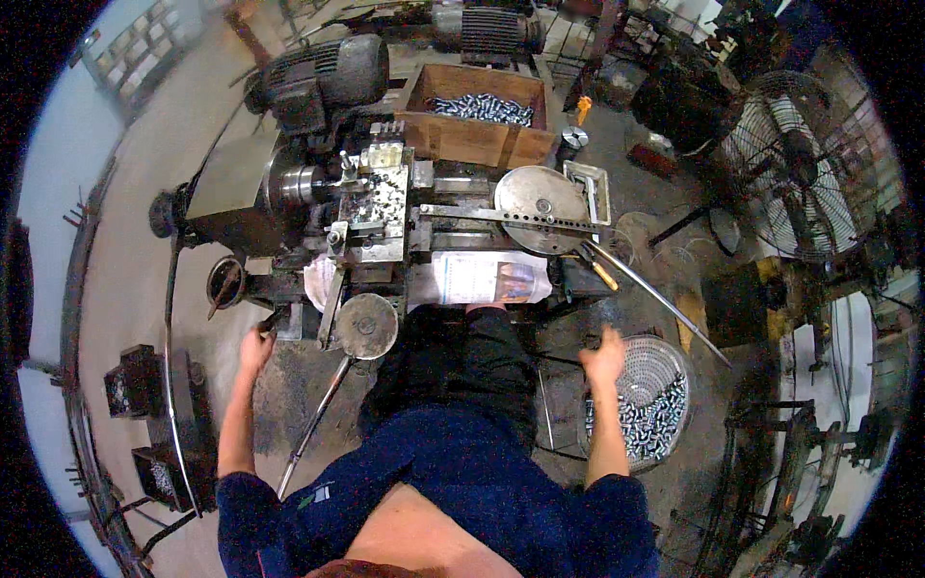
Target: The person operates a manual metal lathe to process small cylindrical components, repeatedly loading a piece, engaging the lathe, and using hand levers to control the cutting tools before placing the finished items into a metal basket.
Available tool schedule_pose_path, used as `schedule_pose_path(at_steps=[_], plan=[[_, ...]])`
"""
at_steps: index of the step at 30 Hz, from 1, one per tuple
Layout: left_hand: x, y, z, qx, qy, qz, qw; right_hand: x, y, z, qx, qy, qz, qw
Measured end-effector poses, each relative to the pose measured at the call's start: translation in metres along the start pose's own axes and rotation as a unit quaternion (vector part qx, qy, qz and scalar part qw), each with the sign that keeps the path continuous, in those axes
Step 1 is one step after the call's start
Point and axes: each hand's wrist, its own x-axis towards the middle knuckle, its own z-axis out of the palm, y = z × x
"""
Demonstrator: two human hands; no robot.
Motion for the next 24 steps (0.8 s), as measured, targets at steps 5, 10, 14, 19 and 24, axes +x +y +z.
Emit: schedule_pose_path(at_steps=[5, 10, 14, 19, 24], plan=[[0.045, -0.02, 0.022, 0.229, -0.075, 0.061, 0.969, -0.035, -0.035, -0.004, 0.114, -0.109, 0.038, 0.987], [0.045, 0.01, 0.081, 0.122, 0.057, -0.116, 0.984, -0.044, -0.047, -0.012, 0.077, -0.154, 0.042, 0.984], [0.031, -0.029, 0.123, 0.134, 0.089, -0.172, 0.972, -0.028, -0.068, -0.005, 0.112, -0.174, -0.044, 0.977], [0.047, -0.022, 0.064, 0.211, -0.039, 0.044, 0.976, 0.025, -0.099, -0.042, 0.102, -0.115, -0.113, 0.982], [0.032, -0.026, 0.043, 0.168, -0.066, 0.006, 0.984, 0.097, -0.219, -0.085, 0.172, -0.096, -0.263, 0.944]])
